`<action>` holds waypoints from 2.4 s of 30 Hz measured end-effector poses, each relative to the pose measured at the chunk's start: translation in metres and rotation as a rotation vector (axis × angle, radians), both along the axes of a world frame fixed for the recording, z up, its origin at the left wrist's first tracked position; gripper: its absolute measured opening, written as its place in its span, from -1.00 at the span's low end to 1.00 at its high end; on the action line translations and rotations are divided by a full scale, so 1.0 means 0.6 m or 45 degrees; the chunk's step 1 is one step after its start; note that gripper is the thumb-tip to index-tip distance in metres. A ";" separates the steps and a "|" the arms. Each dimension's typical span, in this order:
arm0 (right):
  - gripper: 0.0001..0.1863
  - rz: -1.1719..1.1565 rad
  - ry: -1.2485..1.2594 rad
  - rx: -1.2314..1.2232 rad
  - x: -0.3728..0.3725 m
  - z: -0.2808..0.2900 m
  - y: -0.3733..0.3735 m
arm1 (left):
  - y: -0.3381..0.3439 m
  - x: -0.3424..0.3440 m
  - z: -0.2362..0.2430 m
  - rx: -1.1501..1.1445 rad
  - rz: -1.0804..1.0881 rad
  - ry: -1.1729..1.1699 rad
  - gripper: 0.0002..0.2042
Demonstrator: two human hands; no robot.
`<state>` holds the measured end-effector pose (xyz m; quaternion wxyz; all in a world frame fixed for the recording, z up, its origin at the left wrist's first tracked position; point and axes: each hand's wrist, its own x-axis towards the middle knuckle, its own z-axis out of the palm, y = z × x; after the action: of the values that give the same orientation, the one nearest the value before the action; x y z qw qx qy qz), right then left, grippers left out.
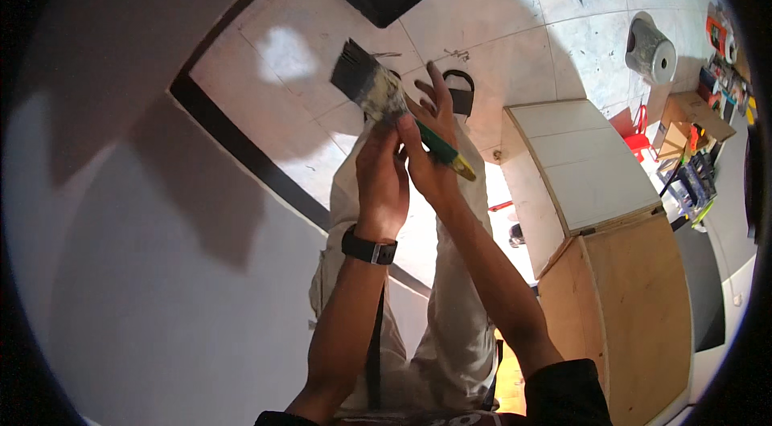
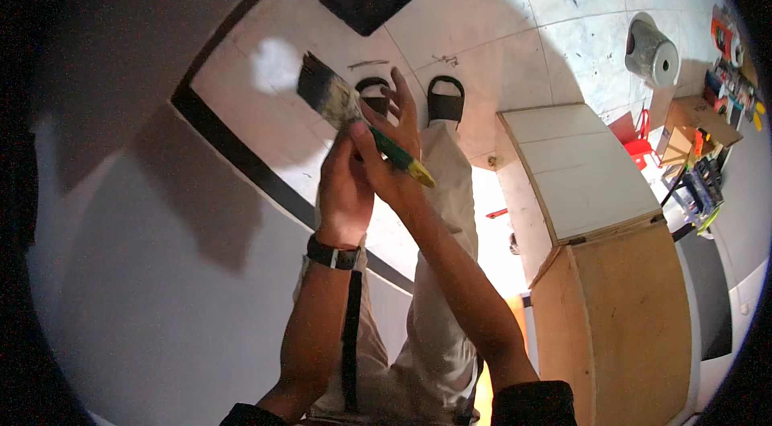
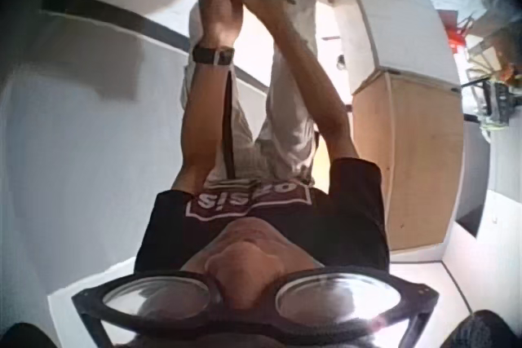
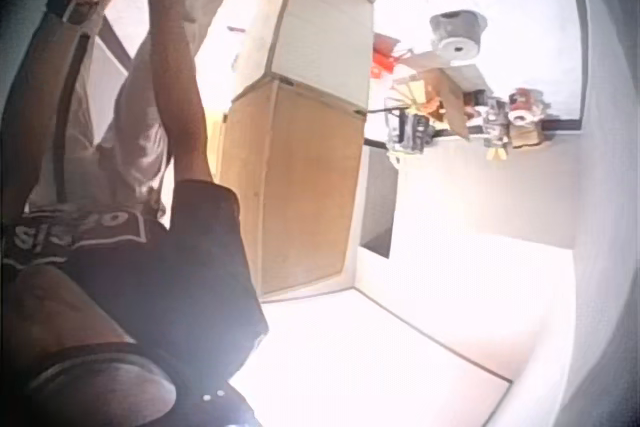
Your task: The person paints a wall by dipping a paintbrush into a paint tray and brushing paint onto the wall surface.
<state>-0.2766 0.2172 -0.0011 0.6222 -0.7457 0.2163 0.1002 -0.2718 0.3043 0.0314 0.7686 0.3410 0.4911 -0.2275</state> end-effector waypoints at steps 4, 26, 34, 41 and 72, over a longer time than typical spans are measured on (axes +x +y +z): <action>-0.42 0.185 -0.238 0.001 0.006 -0.092 -0.024 | -0.002 0.040 -0.070 0.127 0.047 -0.051 -0.73; -0.40 -0.131 0.546 -1.103 -0.277 -0.456 -0.236 | 0.032 0.096 -0.390 0.350 -1.108 -0.621 -0.66; -0.21 -0.329 0.797 -1.116 -0.318 -0.497 -0.257 | -0.025 0.169 -0.446 0.265 -1.284 -0.912 -0.64; -0.17 -0.464 0.848 -0.937 -0.319 -0.463 -0.254 | -0.080 0.169 -0.402 0.289 -1.273 -1.035 -0.66; -0.55 -0.920 -0.034 -0.055 -0.330 -0.439 -0.219 | -0.002 0.167 -0.402 0.101 -1.133 -1.185 -0.68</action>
<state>-0.4746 0.0860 -0.2643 0.6042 -0.6354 0.4598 -0.1406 -0.1717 0.3028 -0.2095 0.7202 0.6032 -0.0740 -0.3346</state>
